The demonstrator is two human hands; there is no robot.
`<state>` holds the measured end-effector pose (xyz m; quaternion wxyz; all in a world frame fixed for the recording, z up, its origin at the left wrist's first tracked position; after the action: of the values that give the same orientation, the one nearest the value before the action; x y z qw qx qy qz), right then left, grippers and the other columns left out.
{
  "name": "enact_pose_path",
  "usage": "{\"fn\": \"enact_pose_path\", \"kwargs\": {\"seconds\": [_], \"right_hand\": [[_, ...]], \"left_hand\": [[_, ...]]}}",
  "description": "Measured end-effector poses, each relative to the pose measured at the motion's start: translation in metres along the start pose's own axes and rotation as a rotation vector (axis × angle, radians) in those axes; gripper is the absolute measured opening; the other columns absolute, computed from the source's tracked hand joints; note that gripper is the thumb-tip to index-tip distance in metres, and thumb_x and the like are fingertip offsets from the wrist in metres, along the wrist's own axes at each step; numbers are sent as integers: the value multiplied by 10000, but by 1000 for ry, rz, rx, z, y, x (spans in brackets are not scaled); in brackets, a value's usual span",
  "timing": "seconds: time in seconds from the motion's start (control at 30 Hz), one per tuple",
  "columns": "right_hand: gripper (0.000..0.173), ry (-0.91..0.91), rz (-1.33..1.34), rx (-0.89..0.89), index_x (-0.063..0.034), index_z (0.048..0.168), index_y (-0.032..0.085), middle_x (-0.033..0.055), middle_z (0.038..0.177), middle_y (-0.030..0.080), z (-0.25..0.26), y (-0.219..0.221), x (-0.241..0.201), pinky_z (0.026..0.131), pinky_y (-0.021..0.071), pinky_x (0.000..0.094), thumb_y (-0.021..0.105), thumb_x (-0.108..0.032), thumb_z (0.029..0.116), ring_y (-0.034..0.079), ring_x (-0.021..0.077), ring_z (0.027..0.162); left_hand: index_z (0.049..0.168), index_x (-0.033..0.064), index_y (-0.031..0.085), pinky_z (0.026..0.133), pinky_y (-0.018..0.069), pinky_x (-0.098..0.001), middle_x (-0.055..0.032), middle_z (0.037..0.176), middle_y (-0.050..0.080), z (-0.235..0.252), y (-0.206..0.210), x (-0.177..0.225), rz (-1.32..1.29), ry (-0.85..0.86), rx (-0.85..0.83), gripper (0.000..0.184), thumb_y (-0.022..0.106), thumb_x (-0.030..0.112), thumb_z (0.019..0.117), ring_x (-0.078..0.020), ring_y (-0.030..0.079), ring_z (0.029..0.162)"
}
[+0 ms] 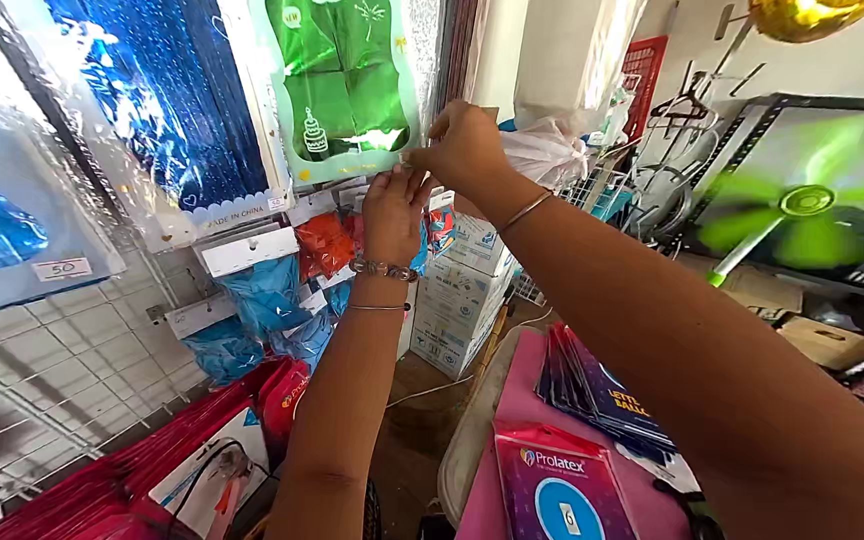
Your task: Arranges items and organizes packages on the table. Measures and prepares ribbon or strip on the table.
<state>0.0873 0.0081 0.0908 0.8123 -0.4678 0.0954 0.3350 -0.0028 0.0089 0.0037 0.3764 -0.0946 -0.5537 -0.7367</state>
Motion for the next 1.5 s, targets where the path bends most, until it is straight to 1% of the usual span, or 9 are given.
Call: {"fn": "enact_pose_path", "kwargs": {"seconds": [0.13, 0.3, 0.53, 0.63, 0.83, 1.07, 1.2, 1.3, 1.5], "right_hand": [[517, -15, 158, -38, 44, 1216, 629, 217, 1123, 659, 8, 5, 16, 908, 502, 554, 818, -289, 869, 637, 332, 1036], [438, 102, 412, -81, 14, 1253, 627, 185, 1179, 667, -2, 13, 28, 929, 521, 493, 607, -362, 1029, 652, 280, 1060], [398, 50, 410, -78, 35, 1233, 619, 183, 1100, 671, -59, 9, 47, 880, 528, 481, 579, -311, 1040, 656, 263, 974], [408, -34, 272, -151, 15, 1275, 580, 184, 1100, 677, -114, 6, 53, 836, 552, 497, 575, -327, 1052, 673, 278, 949], [485, -97, 209, -287, 12, 1278, 622, 161, 1213, 690, -206, -11, 72, 1029, 487, 463, 605, -388, 1005, 635, 260, 1186], [471, -73, 282, -242, -32, 1224, 661, 106, 1140, 711, -282, -34, 105, 970, 516, 434, 575, -443, 1009, 656, 221, 1107], [476, -69, 344, -210, -51, 1212, 673, 75, 1132, 724, -314, -44, 116, 980, 527, 427, 551, -466, 1016, 667, 191, 1109], [480, -113, 391, -167, -62, 1190, 693, 62, 1120, 733, -333, -49, 118, 960, 539, 426, 558, -486, 1011, 673, 189, 1090], [440, -227, 473, -164, -33, 1187, 693, 94, 1135, 729, -362, -62, 112, 975, 513, 434, 577, -423, 1022, 658, 211, 1106]], "left_hand": [[1246, 13, 532, 919, 573, -338, -105, 1141, 664, 4, 0, 2, 3, -13, 21, 256, 529, 200, 1071, -182, 688, 1025], [1341, 16, 466, 921, 575, -330, -133, 1220, 626, 13, 5, 2, 5, -39, 68, 348, 564, 190, 1056, -193, 678, 1055], [1153, -35, 542, 737, 594, -275, -79, 911, 658, 20, 8, -10, 228, 68, 125, 255, 585, 194, 1049, -116, 678, 762], [1145, -36, 564, 696, 579, -260, -72, 906, 655, 24, 10, -10, 293, 108, 153, 231, 552, 180, 1065, -96, 652, 725], [1322, -66, 497, 856, 582, -329, -177, 1186, 634, 16, 22, -13, 260, 80, 173, 375, 530, 215, 1077, -184, 683, 987], [1441, -56, 384, 911, 571, -368, -229, 1332, 566, 14, 28, -15, 175, 108, 227, 499, 393, 326, 1121, -246, 664, 1094], [1452, -56, 361, 909, 566, -354, -238, 1358, 544, 20, 26, -21, 297, 118, 253, 413, 403, 184, 1118, -247, 654, 1107], [1452, -76, 371, 987, 516, -332, -236, 1435, 496, 11, 26, -23, 443, 40, 139, 413, 445, -8, 1051, -236, 596, 1188], [1538, 45, 332, 995, 533, -381, -177, 1512, 459, -39, 29, -19, 745, -105, -190, 490, 451, 136, 1072, -247, 603, 1235]]}}
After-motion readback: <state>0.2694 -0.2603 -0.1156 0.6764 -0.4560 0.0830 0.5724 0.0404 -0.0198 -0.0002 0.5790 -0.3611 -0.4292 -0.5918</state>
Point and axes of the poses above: each hand's wrist, its own z-axis towards the middle knuckle, its own y-axis out of the palm, x = y × z, the point moved 1 cm from there along z, towards the middle knuckle
